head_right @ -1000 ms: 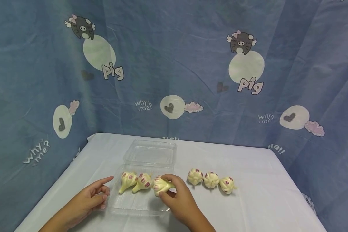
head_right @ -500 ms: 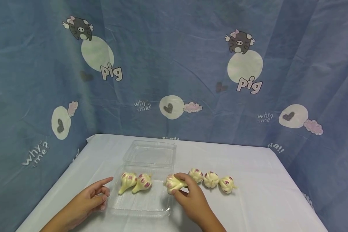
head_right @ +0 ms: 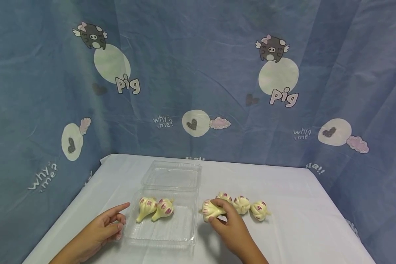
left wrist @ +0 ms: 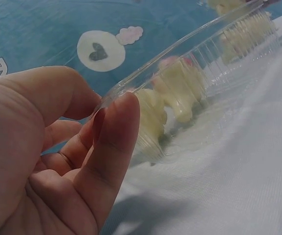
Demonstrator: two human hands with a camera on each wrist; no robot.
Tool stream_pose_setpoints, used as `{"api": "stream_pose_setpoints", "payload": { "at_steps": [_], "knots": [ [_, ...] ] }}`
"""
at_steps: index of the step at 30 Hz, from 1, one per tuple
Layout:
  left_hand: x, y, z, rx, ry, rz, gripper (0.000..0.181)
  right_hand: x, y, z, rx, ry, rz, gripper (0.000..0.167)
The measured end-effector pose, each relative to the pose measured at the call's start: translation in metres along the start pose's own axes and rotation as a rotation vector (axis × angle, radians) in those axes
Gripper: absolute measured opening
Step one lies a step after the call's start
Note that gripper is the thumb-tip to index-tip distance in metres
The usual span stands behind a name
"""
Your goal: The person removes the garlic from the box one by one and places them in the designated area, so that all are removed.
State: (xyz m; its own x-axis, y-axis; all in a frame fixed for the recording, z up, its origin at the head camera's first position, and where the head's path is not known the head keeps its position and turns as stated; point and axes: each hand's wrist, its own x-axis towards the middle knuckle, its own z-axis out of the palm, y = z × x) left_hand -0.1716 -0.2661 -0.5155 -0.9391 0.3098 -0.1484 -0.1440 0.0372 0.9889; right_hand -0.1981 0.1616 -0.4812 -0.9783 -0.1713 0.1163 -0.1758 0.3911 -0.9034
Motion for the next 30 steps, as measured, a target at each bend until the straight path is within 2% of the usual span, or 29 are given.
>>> {"api": "stream_pose_setpoints", "payload": {
  "at_steps": [7, 13, 19, 30],
  "knots": [
    [0.001, -0.001, 0.000, -0.006, 0.004, 0.000, 0.079, -0.003, 0.012, -0.009, -0.017, -0.008, 0.039, 0.043],
    [0.001, 0.000, 0.001, -0.008, 0.004, -0.001, 0.079, -0.006, 0.024, -0.015, -0.023, -0.015, 0.040, 0.042],
    [-0.001, 0.001, 0.000, -0.008, -0.004, -0.012, 0.082, -0.009, 0.031, -0.020, -0.038, -0.073, 0.035, 0.042],
    [-0.001, -0.001, -0.001, -0.011, -0.024, -0.005, 0.083, -0.011, 0.030, -0.024, -0.163, -0.072, 0.100, 0.042]
  ]
}}
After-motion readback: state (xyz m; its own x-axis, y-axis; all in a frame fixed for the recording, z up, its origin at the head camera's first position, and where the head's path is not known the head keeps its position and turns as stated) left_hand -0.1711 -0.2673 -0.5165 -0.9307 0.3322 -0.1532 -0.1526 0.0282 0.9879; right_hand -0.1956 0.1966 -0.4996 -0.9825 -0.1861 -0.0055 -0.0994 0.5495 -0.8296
